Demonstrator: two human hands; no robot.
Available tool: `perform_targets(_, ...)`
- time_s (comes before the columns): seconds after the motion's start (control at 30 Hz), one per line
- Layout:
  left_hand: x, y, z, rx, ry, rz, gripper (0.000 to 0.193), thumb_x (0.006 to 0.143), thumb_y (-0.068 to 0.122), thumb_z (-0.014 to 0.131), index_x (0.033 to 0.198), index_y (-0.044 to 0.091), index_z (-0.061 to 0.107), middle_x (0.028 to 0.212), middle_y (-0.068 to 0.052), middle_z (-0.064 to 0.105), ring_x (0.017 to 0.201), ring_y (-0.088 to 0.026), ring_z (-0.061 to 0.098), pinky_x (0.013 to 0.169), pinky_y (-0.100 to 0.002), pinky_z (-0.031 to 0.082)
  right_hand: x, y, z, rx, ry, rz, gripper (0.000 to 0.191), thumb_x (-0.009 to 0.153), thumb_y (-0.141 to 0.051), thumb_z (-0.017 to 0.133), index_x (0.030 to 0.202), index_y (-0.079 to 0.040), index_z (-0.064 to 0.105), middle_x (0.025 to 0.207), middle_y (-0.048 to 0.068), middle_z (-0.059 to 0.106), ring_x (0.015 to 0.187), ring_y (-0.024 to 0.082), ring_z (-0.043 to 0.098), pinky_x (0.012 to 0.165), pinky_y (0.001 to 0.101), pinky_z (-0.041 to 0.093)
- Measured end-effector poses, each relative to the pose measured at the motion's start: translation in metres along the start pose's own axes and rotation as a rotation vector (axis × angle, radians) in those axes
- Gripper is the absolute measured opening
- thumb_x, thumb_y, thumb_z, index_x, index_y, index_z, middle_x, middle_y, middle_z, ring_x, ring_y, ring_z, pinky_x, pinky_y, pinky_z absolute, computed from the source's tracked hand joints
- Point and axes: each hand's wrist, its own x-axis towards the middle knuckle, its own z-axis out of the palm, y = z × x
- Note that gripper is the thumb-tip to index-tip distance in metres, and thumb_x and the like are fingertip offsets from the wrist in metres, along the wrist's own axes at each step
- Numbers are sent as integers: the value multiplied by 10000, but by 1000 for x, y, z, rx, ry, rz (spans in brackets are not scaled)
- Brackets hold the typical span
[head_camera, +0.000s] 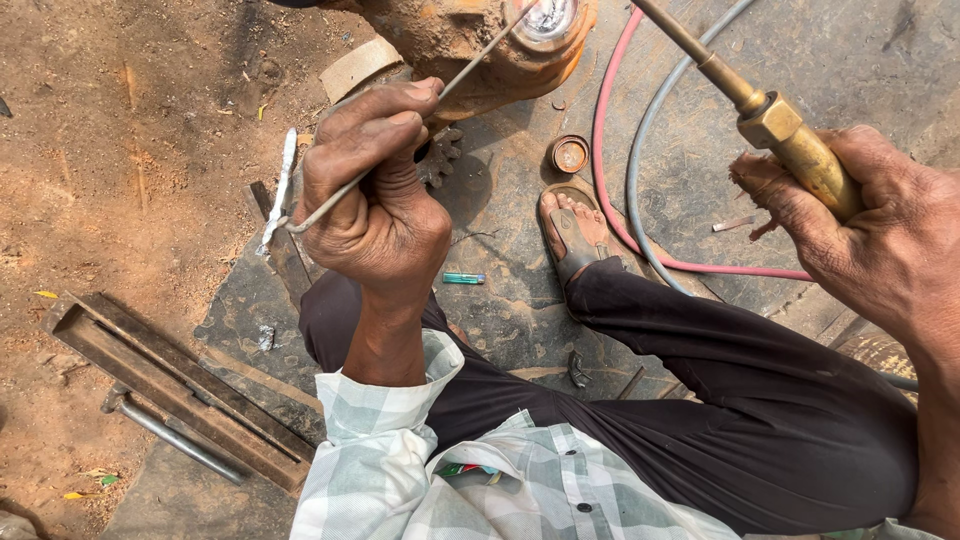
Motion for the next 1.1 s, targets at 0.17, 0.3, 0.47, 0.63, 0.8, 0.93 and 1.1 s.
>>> perform_targets(0.17, 1, 3, -3, 28, 0, 3, 119, 1099, -80, 629, 1141, 25, 591, 1118, -168, 721, 1108, -239, 743, 999, -339, 661, 0, 1, 1, 13, -7, 35, 312, 1006, -277, 734, 1162, -7, 727, 774, 146, 716, 656, 187, 697, 532, 334, 560)
perform_targets(0.3, 0, 6, -2, 26, -2, -3, 118, 1104, -76, 626, 1148, 26, 587, 1125, -165, 719, 1108, -239, 745, 991, -333, 665, 2, 3, 2, -164, -37, 72, 303, 1001, -251, 737, 1140, 18, 743, 731, 190, 726, 649, 229, 722, 533, 371, 579)
perform_targets(0.47, 3, 4, -2, 47, -12, -12, 114, 1092, -81, 626, 1131, 18, 584, 1148, -176, 717, 1097, -253, 744, 955, -324, 668, 2, 7, 2, 61, 5, -75, 314, 994, -259, 717, 1149, 14, 711, 832, 163, 726, 738, 204, 721, 596, 340, 589)
perform_targets(0.63, 3, 6, -3, 52, -5, -4, 115, 1110, -81, 625, 1143, 18, 579, 1118, -171, 718, 1100, -243, 746, 992, -334, 656, 4, 8, 2, 2, 1, -56, 298, 1012, -249, 741, 1121, 28, 719, 799, 177, 720, 743, 213, 730, 587, 352, 590)
perform_targets(0.8, 3, 4, 0, 46, -10, -2, 113, 1098, -76, 631, 1138, 17, 582, 1110, -177, 714, 1096, -244, 741, 985, -337, 660, 2, 4, 3, -27, 26, -19, 317, 1008, -262, 759, 1133, 27, 723, 766, 164, 712, 685, 211, 716, 543, 351, 566)
perform_targets(0.93, 3, 2, -3, 29, 14, 0, 103, 1101, -68, 628, 1140, 17, 583, 1109, -169, 717, 1098, -237, 746, 1009, -343, 661, 3, 6, 3, -148, -27, 45, 302, 1013, -258, 776, 1094, 32, 749, 718, 178, 710, 620, 240, 711, 512, 373, 562)
perform_targets(1.1, 3, 0, 0, 18, -2, 0, 107, 1091, -77, 634, 1125, 13, 587, 1103, -173, 717, 1098, -245, 739, 987, -342, 666, 4, 10, 2, 35, 12, -137, 300, 1008, -242, 715, 1137, 28, 711, 824, 160, 715, 751, 207, 720, 594, 332, 585)
